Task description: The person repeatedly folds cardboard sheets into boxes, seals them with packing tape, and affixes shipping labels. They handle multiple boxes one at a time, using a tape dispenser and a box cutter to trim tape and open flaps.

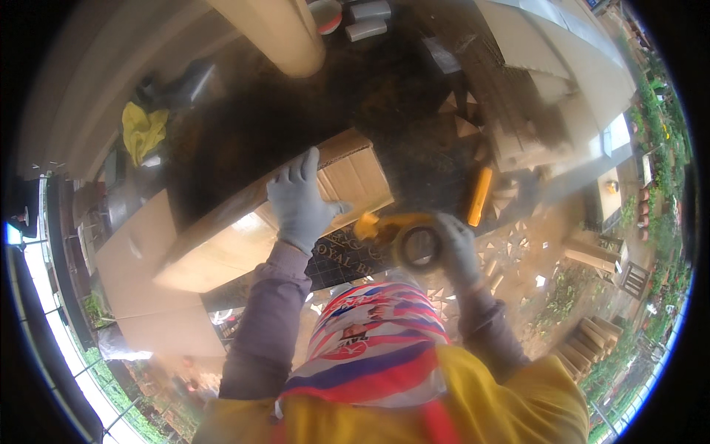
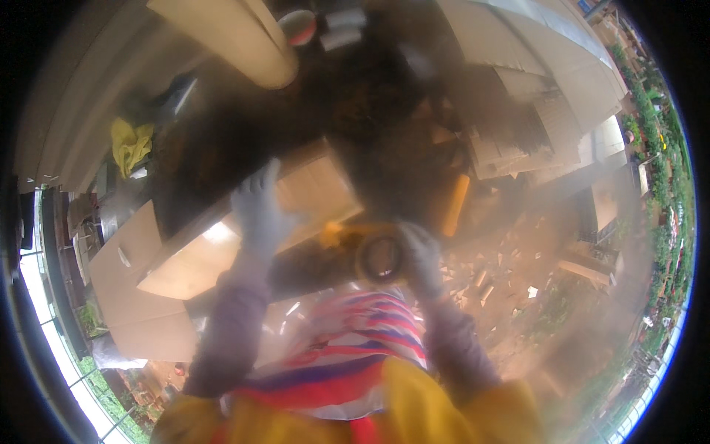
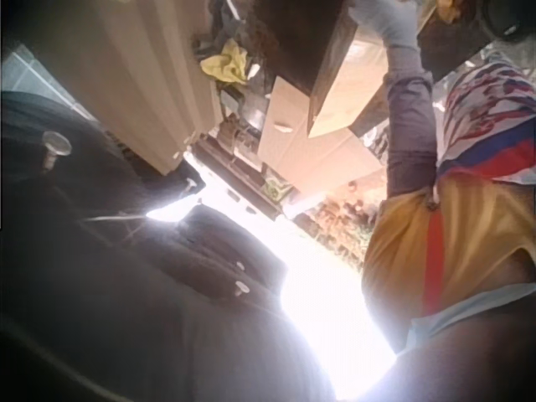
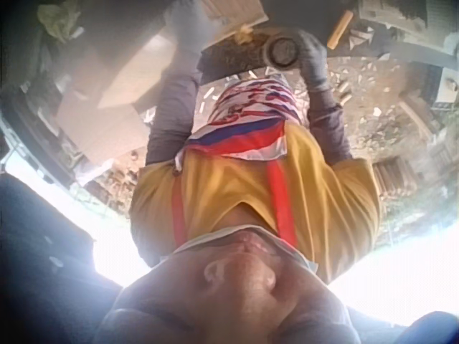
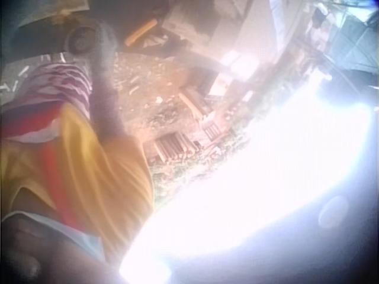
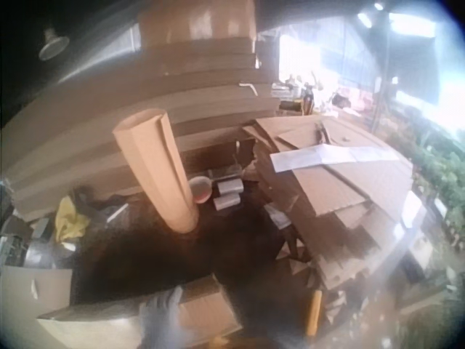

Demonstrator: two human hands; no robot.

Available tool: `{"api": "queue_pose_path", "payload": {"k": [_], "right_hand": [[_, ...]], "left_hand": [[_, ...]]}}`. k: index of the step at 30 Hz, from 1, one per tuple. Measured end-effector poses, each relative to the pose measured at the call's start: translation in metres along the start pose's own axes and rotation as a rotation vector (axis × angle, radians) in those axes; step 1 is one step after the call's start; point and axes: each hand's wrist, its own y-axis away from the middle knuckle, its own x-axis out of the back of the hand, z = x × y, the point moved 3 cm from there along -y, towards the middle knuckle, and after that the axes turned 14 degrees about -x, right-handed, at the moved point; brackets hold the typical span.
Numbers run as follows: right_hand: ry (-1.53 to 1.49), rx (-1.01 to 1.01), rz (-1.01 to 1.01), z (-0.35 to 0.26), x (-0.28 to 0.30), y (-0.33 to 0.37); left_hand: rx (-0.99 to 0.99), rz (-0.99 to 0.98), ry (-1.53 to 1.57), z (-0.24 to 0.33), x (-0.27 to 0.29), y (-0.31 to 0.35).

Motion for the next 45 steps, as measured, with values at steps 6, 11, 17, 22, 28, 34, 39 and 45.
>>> {"api": "queue_pose_path", "payload": {"k": [6, 11, 17, 22, 28, 34, 39, 45], "right_hand": [[-0.672, -0.925, -0.269, -0.056, -0.107, -0.038], [-0.323, -0.675, -0.111, -0.033, -0.057, 0.013], [0.508, 0.153, 0.399, 0.05, 0.108, 0.011], [-0.267, -0.055, 0.015, 0.006, 0.064, -0.146], [-0.096, 0.269, -0.905, -0.082, -0.104, -0.252], [-0.453, -0.233, -0.882, -0.042, 0.058, -0.194], [-0.025, -0.639, -0.695, -0.025, 0.039, -0.042], [-0.529, -0.617, -0.414, 0.01, 0.021, 0.014]], "left_hand": [[-0.149, 0.003, 0.08, -0.047, 0.003, -0.067], [0.037, -0.338, 0.347, -0.072, 0.024, -0.105], [-0.261, -0.032, 0.106, 0.001, 0.021, 0.015], [-0.012, -0.035, -0.054, 0.033, 0.019, 0.038], [-0.051, 0.107, -0.307, 0.046, 0.02, 0.052], [-0.052, 0.098, -0.304, 0.039, 0.009, 0.061], [-0.153, 0.175, -0.33, 0.048, 0.023, 0.05], [-0.033, 0.008, -0.165, 0.038, 0.023, 0.063]]}}
